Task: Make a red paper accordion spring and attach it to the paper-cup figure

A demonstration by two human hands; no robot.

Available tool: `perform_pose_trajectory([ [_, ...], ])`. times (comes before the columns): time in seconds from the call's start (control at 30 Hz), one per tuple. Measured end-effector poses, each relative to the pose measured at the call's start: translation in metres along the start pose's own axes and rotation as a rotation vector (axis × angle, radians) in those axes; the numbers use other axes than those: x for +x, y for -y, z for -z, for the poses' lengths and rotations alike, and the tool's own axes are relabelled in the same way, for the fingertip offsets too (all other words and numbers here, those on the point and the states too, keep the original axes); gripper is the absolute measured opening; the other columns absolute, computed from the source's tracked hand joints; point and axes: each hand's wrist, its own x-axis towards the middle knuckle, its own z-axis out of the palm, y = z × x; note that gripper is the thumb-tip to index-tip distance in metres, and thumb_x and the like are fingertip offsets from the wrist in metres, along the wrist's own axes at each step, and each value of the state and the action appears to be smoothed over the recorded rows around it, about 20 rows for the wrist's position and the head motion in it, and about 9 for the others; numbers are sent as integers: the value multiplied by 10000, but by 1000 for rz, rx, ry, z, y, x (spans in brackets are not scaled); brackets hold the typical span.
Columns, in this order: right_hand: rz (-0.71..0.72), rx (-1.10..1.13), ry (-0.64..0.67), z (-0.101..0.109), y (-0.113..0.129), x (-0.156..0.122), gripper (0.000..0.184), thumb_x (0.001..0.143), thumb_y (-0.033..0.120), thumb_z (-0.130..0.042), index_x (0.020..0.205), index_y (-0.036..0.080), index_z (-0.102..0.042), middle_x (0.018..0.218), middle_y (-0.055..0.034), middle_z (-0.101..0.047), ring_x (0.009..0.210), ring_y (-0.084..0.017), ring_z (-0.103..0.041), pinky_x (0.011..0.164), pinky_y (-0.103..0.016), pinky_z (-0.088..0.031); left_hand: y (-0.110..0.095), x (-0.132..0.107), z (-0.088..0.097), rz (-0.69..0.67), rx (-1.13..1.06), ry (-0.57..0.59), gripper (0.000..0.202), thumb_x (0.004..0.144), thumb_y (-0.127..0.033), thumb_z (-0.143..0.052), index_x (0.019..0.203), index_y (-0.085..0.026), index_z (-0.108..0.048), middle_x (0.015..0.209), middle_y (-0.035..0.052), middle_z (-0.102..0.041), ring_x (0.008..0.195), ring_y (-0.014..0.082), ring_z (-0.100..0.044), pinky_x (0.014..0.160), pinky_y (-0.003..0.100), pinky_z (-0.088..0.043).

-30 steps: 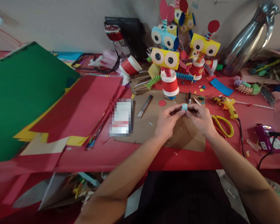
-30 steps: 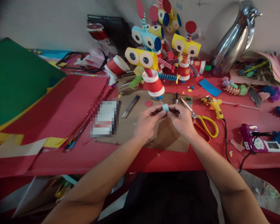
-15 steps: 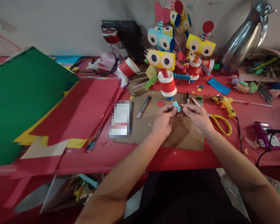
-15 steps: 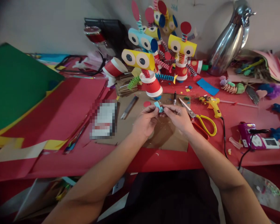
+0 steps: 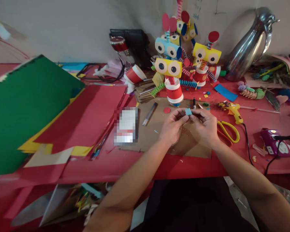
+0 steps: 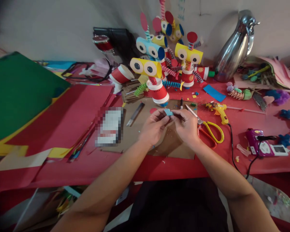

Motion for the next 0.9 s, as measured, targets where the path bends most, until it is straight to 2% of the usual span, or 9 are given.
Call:
perform_pose_trajectory([
  [0.1, 199, -86, -31, 1, 6, -1, 146, 854, 200, -612, 911, 267, -729, 896, -37, -740, 855, -193, -678, 778, -356, -551, -5, 1, 4, -113, 87, 65, 214, 625, -223, -843, 819, -238, -752, 783, -8, -695, 754, 117, -635, 751, 254, -519],
  [0.2, 436, -162, -92, 3, 6, -1, 158, 882, 182, -599, 943, 272, -714, 890, -27, -738, 845, -184, -684, 763, -347, -559, -12, 1, 8, -373, 314, 86, 156, 650, -274, -839, 789, -251, -771, 820, 5, -716, 812, 139, -655, 781, 277, -531],
  [0.3, 577, -168, -114, 3, 4, -1, 162, 890, 166, -607, 984, 266, -694, 902, -29, -732, 841, -177, -687, 741, -335, -567, -18, -1, 11, -570, 523, 125, 153, 703, -295, -812, 849, -263, -777, 888, 24, -733, 853, 153, -672, 796, 296, -545],
  [0.43, 591, -133, -93, 1, 3, -2, 167, 904, 149, -582, 990, 266, -667, 899, -29, -723, 854, -176, -688, 753, -340, -569, -23, -7, 11, -756, 677, 125, 119, 788, -288, -745, 903, -265, -763, 890, 29, -745, 842, 147, -689, 754, 280, -556],
  [0.57, 438, -53, -62, -5, 3, -7, 130, 898, 148, -560, 938, 243, -638, 874, -24, -709, 815, -162, -678, 714, -310, -562, -22, -11, 9, -900, 854, 53, 73, 836, -216, -687, 869, -241, -747, 841, 23, -751, 798, 142, -692, 734, 272, -553],
  [0.63, 326, -9, -49, -7, 2, -10, 103, 882, 163, -561, 924, 234, -623, 857, -18, -700, 766, -151, -668, 672, -290, -556, -21, -13, 8, -914, 894, 15, 60, 830, -198, -690, 841, -228, -741, 822, 23, -749, 784, 141, -692, 733, 266, -548],
  [0.7, 229, 26, -40, -9, 0, -11, 89, 867, 180, -565, 928, 227, -611, 832, -10, -692, 721, -140, -655, 647, -277, -549, -19, -14, 6, -862, 881, -12, 41, 819, -204, -701, 820, -222, -738, 810, 23, -743, 783, 141, -689, 741, 262, -543],
  [0.8, 145, 26, -26, -8, -3, -9, 90, 858, 193, -560, 931, 223, -603, 799, -3, -683, 695, -135, -645, 641, -275, -545, -16, -12, 3, -685, 781, -15, 48, 795, -226, -724, 838, -226, -744, 817, 20, -734, 782, 137, -678, 738, 255, -538],
  [0.9, 182, -74, -3, -2, -5, -4, 120, 849, 157, -533, 909, 224, -613, 831, -21, -698, 759, -158, -660, 688, -303, -549, -15, -8, 2, -482, 638, 21, 191, 743, -218, -755, 932, -242, -756, 919, 25, -747, 824, 142, -681, 781, 272, -543],
])
